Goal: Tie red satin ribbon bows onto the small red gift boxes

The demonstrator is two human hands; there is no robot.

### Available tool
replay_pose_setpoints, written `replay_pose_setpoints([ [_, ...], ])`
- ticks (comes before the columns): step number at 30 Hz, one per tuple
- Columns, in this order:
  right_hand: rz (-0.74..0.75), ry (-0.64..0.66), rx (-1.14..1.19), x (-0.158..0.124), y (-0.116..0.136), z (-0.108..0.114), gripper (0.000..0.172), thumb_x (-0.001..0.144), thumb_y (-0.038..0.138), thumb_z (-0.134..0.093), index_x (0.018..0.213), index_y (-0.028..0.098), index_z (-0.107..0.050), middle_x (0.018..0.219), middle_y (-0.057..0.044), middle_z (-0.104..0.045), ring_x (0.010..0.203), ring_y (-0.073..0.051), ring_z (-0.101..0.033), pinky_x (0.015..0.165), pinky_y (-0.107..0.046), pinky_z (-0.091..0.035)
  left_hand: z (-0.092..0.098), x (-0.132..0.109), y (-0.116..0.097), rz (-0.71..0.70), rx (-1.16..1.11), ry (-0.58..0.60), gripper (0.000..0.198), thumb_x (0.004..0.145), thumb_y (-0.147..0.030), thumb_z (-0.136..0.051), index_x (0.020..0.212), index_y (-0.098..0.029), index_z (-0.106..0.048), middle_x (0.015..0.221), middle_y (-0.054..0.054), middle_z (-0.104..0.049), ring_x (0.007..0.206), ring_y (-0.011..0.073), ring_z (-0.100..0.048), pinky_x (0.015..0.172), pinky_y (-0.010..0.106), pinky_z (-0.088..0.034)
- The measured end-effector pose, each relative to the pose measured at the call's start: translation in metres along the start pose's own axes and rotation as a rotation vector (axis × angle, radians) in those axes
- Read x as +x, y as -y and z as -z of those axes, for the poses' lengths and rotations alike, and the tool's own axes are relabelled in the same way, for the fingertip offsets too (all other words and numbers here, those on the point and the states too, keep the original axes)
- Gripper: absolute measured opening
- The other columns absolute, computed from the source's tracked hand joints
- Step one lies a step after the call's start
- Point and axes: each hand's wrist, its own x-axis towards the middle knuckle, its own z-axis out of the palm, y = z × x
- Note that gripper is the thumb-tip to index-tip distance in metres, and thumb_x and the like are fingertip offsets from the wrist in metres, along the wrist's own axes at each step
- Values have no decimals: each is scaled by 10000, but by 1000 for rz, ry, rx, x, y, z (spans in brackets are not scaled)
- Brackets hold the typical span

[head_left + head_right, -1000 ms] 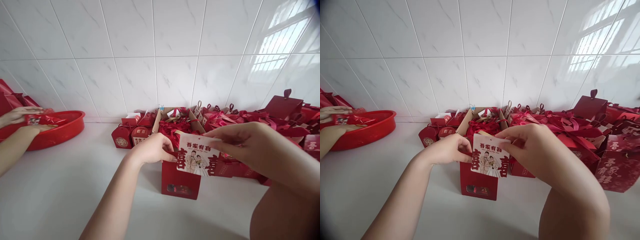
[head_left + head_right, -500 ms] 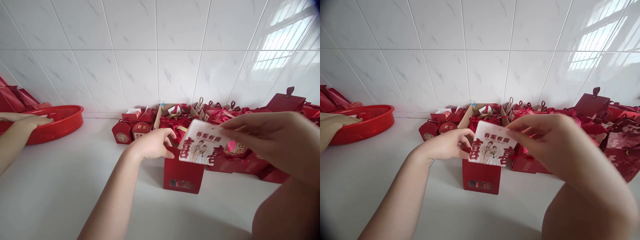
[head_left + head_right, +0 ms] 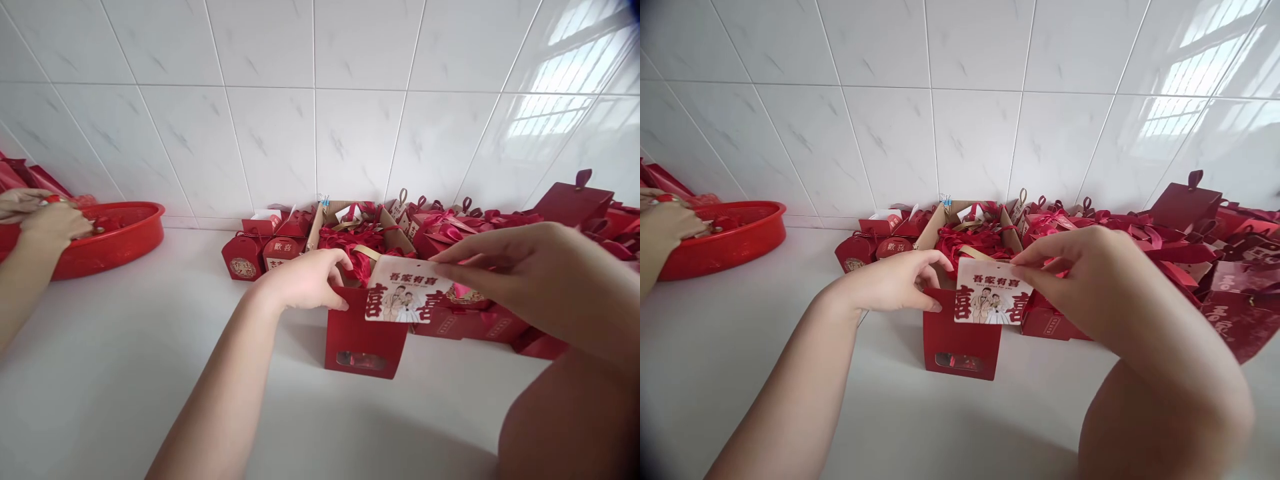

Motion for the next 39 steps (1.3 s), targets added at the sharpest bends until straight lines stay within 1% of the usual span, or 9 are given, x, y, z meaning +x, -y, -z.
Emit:
replay_pose_setpoints([
  [4, -6, 286, -137, 9, 16, -18, 123, 736, 328, -637, 741, 292, -754, 676, -3, -702, 477, -149, -583, 396, -255, -415, 0, 2, 4, -28, -33, 21, 530, 627, -349, -702, 1114, -298, -500, 1060, 0, -668, 841, 188, -637, 584, 237, -410],
  [8, 1, 416, -165, 16, 26, -34, 165, 749, 282, -592, 710, 269, -752, 646, -9, -690, 506, -151, -579, 448, -261, -405, 1, 1, 5, -34, -61, 20, 559, 626, -353, -692, 1145, -302, -490, 1050, -2, -684, 882, 203, -643, 632, 254, -430],
  [14, -8, 437, -160, 18, 23, -40, 166, 738, 246, -587, 700, 255, -749, 623, -26, -686, 563, -170, -603, 476, -257, -404, 2, -6, -3, -90, -26, -2, 392, 654, -244, -604, 1044, -274, -619, 1090, 3, -668, 892, 199, -632, 635, 247, -420],
  [19, 8, 434, -165, 17, 25, -39, 173, 750, 254, -574, 674, 259, -730, 628, 0, -678, 540, -147, -578, 462, -247, -382, 3, -12, -8, -141, 41, 52, 295, 716, -326, -571, 993, -270, -658, 960, 1, -693, 761, 185, -613, 585, 251, -384],
  [23, 47, 428, -172, 17, 30, -41, 150, 756, 255, -587, 682, 245, -717, 610, 9, -648, 486, -116, -516, 431, -238, -342, -2, -12, -9, -123, 108, -45, 330, 728, -327, -565, 1046, -309, -653, 930, 1, -686, 687, 174, -592, 524, 253, -330],
  [28, 59, 393, -207, 16, 32, -43, 141, 762, 256, -590, 654, 235, -679, 596, 19, -610, 459, -101, -459, 398, -230, -302, -10, -6, -11, -102, 166, -72, 216, 720, -231, -537, 863, -262, -697, 747, 19, -670, 544, 153, -530, 478, 282, -253],
  [30, 46, 415, -192, 16, 31, -42, 150, 767, 252, -586, 650, 235, -678, 604, 13, -613, 471, -105, -477, 413, -231, -319, -10, -5, -12, -104, 166, -71, 219, 717, -225, -539, 860, -264, -699, 749, 22, -674, 557, 163, -543, 483, 287, -259],
  [35, 25, 427, -124, 17, 25, -43, 142, 767, 196, -583, 686, 240, -691, 638, 0, -640, 507, -120, -537, 452, -236, -358, -8, -3, -11, -145, 137, -55, 272, 733, -242, -553, 953, -310, -697, 894, -6, -704, 679, 186, -597, 531, 278, -326],
  [39, 56, 434, -118, 18, 22, -43, 179, 753, 150, -562, 674, 251, -686, 599, 4, -639, 521, -142, -560, 473, -251, -370, -8, -4, -10, -153, 142, -44, 275, 753, -263, -539, 972, -315, -698, 893, -10, -706, 688, 182, -600, 529, 271, -330],
])
